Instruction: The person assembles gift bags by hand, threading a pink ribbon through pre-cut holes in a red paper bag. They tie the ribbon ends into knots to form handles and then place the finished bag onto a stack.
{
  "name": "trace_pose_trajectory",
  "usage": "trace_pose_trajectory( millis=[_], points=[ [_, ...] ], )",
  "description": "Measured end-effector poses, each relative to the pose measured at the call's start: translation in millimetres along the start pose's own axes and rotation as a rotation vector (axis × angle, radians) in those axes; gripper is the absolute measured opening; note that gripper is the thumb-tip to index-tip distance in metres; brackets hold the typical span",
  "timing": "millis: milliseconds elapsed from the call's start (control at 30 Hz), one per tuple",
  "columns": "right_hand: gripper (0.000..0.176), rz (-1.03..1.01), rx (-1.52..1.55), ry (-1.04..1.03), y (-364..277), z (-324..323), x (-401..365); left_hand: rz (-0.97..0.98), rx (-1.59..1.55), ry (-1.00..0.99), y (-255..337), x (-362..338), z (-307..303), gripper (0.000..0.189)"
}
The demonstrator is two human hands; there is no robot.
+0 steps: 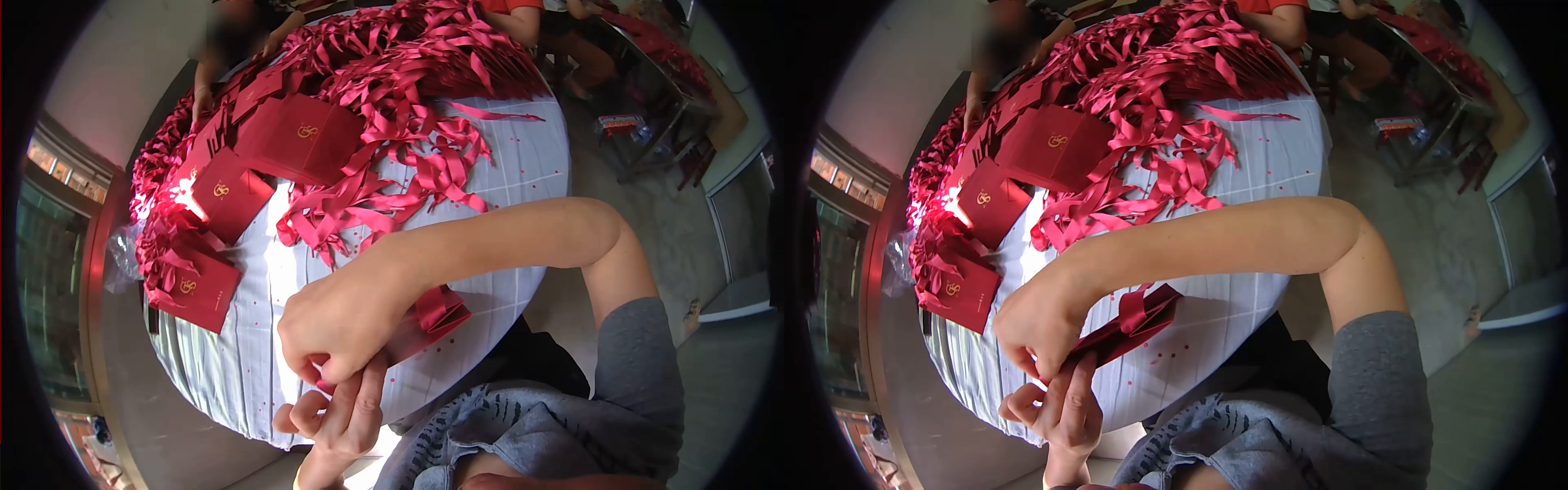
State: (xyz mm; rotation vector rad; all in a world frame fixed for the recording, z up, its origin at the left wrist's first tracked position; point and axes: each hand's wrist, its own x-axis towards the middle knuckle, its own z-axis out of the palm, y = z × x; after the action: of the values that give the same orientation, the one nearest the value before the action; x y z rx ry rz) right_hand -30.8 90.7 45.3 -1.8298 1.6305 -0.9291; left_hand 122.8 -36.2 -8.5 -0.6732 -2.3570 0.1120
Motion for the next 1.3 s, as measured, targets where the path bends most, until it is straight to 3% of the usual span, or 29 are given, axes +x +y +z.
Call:
trace_pose_trajectory(
  millis=[167,267,433,500,633,733,833,967,1000,1067,1100,1200,1300],
  points=[
    [0.021,0.031,-0.038,0.022,-1.4,4.3,5.5,-0.052,-0.025,0.029,0.7,0.5,3.8,0.030],
    [0.019,-0.086,0.120,0.153,13.6,13.8,6.7,-0.083,-0.042,0.038,1.7,3.0,6.0,0.026],
    [0.021,-0.083,0.281,0.084,24.6,12.3,13.6,-0.065,-0.052,0.074,7.3,11.0,12.3,0.023],
    [0.025,-0.016,0.344,-0.088,30.2,10.1,18.3,-0.075,-0.077,0.115,7.3,11.6,15.2,0.024],
    [0.022,-0.033,0.865,0.037,50.1,11.5,18.9,-0.035,0.099,0.084,8.8,19.5,9.0,0.023],
    [0.021,-0.017,1.054,0.179,69.2,-1.1,-4.3,-0.081,-0.009,0.061,-1.2,17.8,14.1,0.020],
    [0.020,0.140,0.797,0.440,84.9,-10.7,-32.9,-0.094,-0.131,0.047,-17.2,23.3,19.4,0.018],
    [0.015,0.188,0.084,0.649,121.2,-4.8,-86.7,-0.142,-0.154,0.022,-37.6,29.8,19.5,0.014],
    [0.013,0.368,0.021,0.571,106.2,-2.3,-100.8,-0.208,-0.193,0.010,-42.3,28.8,21.9,0.014],
    [0.013,0.351,-0.086,0.487,97.0,17.9,-122.7,-0.295,-0.199,0.014,-51.2,28.5,25.0,0.012],
    [0.018,0.482,-0.235,0.388,92.0,30.1,-126.8,-0.350,-0.252,0.012,-55.0,29.0,26.7,0.011],
    [0.027,0.421,-0.502,0.478,79.2,68.2,-135.2,-0.415,-0.298,0.024,-62.7,33.9,35.2,0.012],
    [0.019,0.420,-0.588,0.630,79.9,86.3,-134.1,-0.454,-0.308,0.001,-67.5,36.7,42.0,0.018]
  ],
)
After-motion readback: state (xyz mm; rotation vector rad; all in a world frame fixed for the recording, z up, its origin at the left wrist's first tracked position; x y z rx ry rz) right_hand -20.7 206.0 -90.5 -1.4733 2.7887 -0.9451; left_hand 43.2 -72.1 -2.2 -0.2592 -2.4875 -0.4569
